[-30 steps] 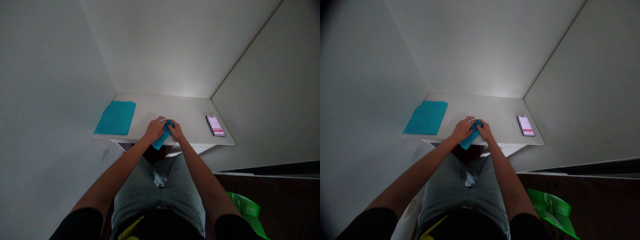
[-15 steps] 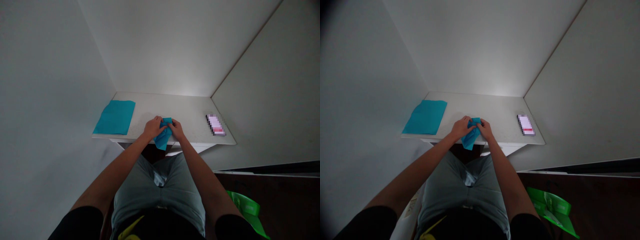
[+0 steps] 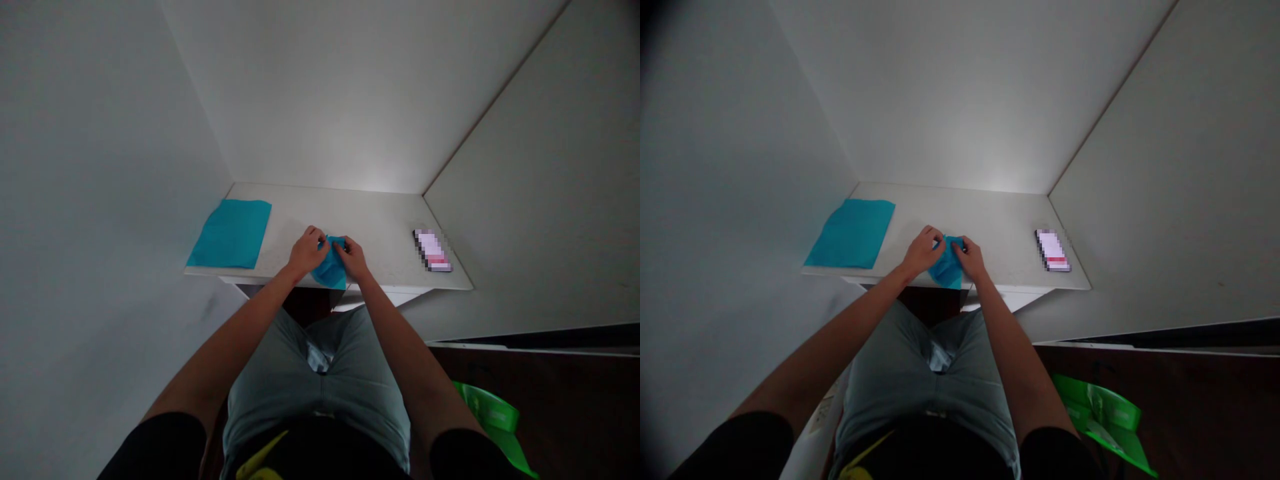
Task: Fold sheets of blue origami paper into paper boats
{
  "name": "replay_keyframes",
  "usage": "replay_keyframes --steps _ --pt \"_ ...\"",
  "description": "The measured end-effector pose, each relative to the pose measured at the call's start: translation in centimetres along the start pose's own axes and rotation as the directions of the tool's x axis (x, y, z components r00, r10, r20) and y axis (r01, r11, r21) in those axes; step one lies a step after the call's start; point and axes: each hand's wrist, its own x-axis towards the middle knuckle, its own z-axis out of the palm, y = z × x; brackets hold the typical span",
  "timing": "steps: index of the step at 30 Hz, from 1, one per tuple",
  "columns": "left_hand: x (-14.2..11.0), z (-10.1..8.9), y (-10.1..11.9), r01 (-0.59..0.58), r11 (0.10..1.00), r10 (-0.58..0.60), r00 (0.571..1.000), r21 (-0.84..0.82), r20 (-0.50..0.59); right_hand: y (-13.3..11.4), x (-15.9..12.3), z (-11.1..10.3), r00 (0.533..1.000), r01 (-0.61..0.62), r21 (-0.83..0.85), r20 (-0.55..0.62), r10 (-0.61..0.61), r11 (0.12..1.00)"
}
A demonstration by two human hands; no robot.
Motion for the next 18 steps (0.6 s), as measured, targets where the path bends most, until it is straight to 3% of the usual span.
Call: replay_keyframes --steps 3,7,9,13,15,18 --pt "0.9 0.2 -0.1 0.126 0.947 -0.144 0.989 -0.295 -0.041 0.2 0.0 -0.1 1.000 0.004 -0.020 -0.017 -0.004 1.000" --pt "1.9 -0.3 -0.8 0.296 0.712 -0.345 0.937 -0.637 0.050 0.7 0.2 -0.2 0.995 -0.003 -0.021 -0.100 0.001 1.000" --pt "2.0 -0.8 -1.6 0.331 0.683 -0.429 0.903 -0.651 0.009 0.8 0.3 -0.4 0.988 0.018 -0.017 -0.153 -0.021 1.000" --pt "1.7 -1.2 -3.5 0.395 0.753 -0.537 0.831 -0.526 -0.144 0.7 0.3 -0.7 0.971 0.040 0.023 -0.235 -0.033 0.999" --pt "1.4 -1.0 -3.8 0.411 0.754 -0.547 0.824 -0.512 -0.145 0.6 0.2 -0.8 0.966 0.034 0.057 -0.259 -0.018 0.998" --pt "0.7 -0.4 -3.2 0.381 0.770 -0.506 0.853 -0.511 -0.125 0.4 0.0 -0.7 0.961 0.021 0.090 -0.275 0.004 0.996"
